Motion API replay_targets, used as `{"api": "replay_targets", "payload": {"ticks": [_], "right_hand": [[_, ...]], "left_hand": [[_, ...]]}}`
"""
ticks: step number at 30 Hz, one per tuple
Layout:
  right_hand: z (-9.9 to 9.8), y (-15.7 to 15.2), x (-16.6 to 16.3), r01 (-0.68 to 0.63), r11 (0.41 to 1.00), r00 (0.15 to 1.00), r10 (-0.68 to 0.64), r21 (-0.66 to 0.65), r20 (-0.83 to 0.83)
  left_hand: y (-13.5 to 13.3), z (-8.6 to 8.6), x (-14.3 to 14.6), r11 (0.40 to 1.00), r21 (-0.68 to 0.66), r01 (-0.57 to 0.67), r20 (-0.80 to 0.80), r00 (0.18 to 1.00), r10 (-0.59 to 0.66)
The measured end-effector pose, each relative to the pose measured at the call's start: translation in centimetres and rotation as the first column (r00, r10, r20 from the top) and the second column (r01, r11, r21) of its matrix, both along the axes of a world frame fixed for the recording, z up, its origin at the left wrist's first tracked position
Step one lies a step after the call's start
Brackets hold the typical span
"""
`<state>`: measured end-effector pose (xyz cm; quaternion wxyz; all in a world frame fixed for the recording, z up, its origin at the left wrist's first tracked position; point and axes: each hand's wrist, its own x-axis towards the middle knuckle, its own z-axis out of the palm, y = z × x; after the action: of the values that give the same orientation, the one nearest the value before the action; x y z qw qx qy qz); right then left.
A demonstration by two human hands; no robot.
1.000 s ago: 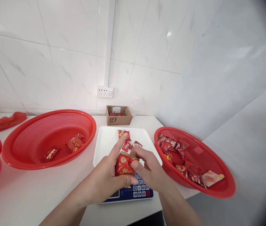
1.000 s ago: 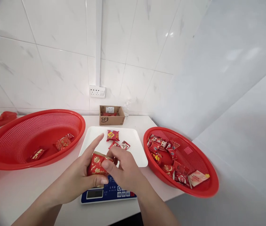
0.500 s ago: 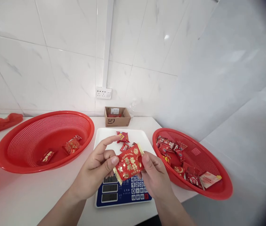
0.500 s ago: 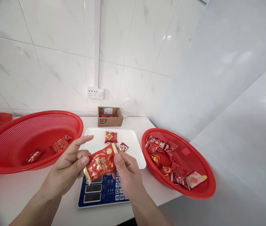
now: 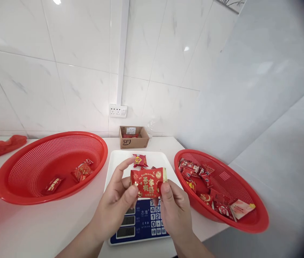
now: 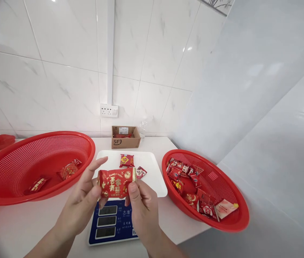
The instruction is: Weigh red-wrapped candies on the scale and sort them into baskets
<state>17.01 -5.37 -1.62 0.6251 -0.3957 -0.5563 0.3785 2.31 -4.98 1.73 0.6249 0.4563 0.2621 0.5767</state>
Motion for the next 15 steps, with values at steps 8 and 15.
{"api": "replay_targets", "payload": {"ticks": [8,15], "right_hand": [[0.2,-0.8,-0.4,-0.121,0.992,0.993,0.122,0.043,-0.007],[0.7,-0.4,0.5,-0.28,0.959,0.949,0.27,-0.04,-0.164]], "left_hand": [[-0.5,-0.1,-0.2,0.998,-0.033,-0.051,0.045,0.998,0.053],[1.0,0.0,-3.1,0.993,0.029,0.115,0.018,0.993,-0.115]]}}
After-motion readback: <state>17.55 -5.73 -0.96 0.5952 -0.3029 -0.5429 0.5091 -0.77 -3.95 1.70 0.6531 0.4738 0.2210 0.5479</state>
